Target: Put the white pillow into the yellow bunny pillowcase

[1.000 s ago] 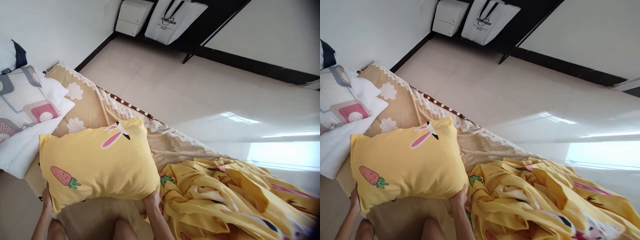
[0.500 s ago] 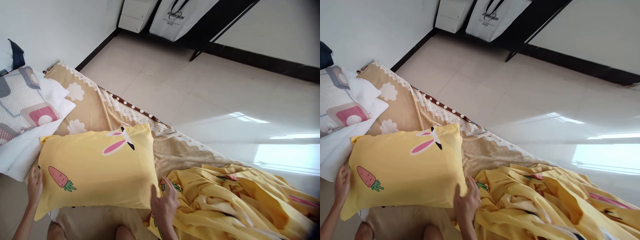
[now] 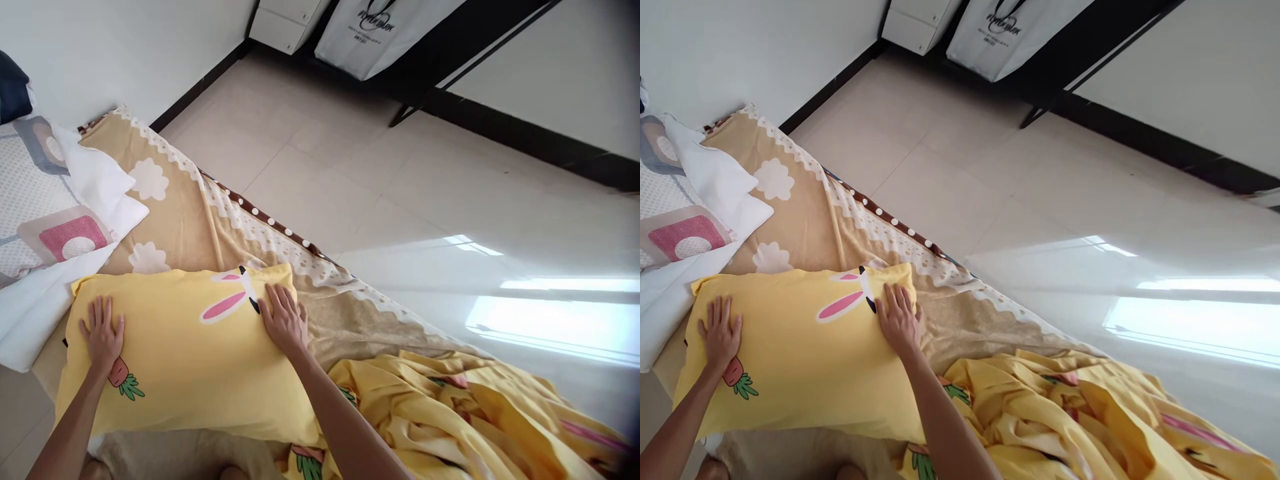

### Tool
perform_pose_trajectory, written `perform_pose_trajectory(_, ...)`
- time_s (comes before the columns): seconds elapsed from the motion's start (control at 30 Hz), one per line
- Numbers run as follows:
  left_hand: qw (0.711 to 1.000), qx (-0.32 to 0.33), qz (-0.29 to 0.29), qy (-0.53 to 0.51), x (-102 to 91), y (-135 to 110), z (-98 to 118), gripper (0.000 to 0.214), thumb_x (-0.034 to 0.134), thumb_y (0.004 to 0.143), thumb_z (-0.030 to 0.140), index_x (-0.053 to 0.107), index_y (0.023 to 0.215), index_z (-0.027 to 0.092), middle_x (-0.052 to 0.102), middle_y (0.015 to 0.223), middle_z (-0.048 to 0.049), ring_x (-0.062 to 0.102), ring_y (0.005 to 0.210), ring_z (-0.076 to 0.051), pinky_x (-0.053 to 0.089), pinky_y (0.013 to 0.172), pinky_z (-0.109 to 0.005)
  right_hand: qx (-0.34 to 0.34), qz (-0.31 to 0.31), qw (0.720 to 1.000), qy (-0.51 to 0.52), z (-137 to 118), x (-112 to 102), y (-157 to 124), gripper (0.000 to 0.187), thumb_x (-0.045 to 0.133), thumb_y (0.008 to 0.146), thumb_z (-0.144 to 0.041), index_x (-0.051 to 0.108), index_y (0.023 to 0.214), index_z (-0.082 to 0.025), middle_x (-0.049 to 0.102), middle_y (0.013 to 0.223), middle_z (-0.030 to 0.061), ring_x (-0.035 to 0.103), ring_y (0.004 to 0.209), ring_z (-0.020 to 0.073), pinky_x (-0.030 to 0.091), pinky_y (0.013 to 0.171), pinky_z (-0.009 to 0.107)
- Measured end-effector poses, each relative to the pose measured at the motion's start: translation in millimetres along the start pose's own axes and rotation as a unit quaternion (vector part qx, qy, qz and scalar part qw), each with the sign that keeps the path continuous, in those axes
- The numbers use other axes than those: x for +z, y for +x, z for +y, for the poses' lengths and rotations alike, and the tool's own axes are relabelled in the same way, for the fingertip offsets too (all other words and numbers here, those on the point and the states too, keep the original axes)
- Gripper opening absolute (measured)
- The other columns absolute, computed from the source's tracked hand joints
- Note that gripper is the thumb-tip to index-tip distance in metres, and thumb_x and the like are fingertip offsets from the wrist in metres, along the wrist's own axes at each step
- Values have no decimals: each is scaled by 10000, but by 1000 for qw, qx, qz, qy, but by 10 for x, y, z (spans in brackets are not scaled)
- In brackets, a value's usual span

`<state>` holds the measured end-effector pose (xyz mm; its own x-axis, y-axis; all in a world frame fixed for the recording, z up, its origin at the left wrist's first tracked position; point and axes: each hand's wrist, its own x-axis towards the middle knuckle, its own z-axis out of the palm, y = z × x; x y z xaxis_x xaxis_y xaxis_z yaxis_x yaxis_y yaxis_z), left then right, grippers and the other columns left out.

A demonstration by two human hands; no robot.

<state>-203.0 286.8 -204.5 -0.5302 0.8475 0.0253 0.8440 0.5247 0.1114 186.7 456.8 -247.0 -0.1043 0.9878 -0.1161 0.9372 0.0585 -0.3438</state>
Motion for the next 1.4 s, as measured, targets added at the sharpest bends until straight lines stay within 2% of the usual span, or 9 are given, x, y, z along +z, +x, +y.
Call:
perform_pose_trajectory(0.13,999,-31,11,-12,210,4,65,606,283,986,423,342,1513,132,284,1598,-169,174,1505,-307,28,1186,-589,10,-9,1000,-3,191,247,59,555,271,1012,-445,426,1465,-164,450,1503,158,344,1425,304,302,1111,561)
perform_pose_trajectory(0.33,999,-29,25,-11,569,4,122,664,238,947,393,311,1509,48,279,1578,-247,118,1516,-317,-34,1178,-599,-6,87,996,-6,206,656,14,557,232,991,-334,363,1487,-118,454,1478,191,341,1419,291,257,1118,559)
perform_pose_trajectory(0.57,998,-56,-23,-2,843,-54,37,712,239,900,388,297,1493,-3,249,1570,-288,81,1510,-370,-76,1150,-657,8,82,996,-18,313,831,10,604,251,936,-291,301,1508,-104,432,1472,207,326,1413,328,192,1118,602)
perform_pose_trajectory(0.77,997,-55,-32,-31,923,-95,-13,713,227,912,408,261,1499,5,210,1574,-295,58,1507,-396,-99,1124,-689,1,102,994,-28,325,881,20,601,247,926,-285,323,1490,-92,447,1455,211,350,1394,332,198,1113,606)
perform_pose_trajectory(1.03,997,-54,-33,-39,936,-105,-19,708,238,915,413,288,1478,-15,220,1573,-282,103,1479,-464,-100,1142,-646,1,110,994,-10,334,872,19,602,230,941,-322,351,1483,-92,473,1437,205,349,1393,334,222,1099,605)
perform_pose_trajectory(1.13,997,-47,4,-58,928,-75,45,693,258,916,395,298,1495,16,228,1587,-253,112,1490,-426,-102,1152,-626,4,125,992,5,327,871,37,585,228,961,-360,414,1447,-91,501,1426,200,379,1382,317,243,1102,586)
perform_pose_trajectory(1.2,996,-50,31,-67,859,-36,82,665,263,927,387,327,1498,51,259,1587,-236,135,1501,-372,-80,1165,-618,11,99,994,40,317,803,60,587,226,966,-391,449,1425,-102,509,1430,186,379,1389,300,240,1119,572)
perform_pose_trajectory(1.3,995,-53,1,-81,585,28,45,600,268,954,379,398,1479,120,328,1574,-191,195,1498,-310,-16,1183,-606,65,9,983,174,292,487,61,635,297,920,-499,482,1407,-135,466,1487,147,331,1431,271,200,1179,515)
perform_pose_trajectory(1.4,986,-65,-69,-138,108,54,-59,505,371,947,359,498,1417,223,434,1527,-127,320,1448,-297,125,1189,-592,188,-35,931,309,265,-86,-139,810,430,778,-681,506,1384,-148,433,1509,154,320,1437,331,241,1179,512)
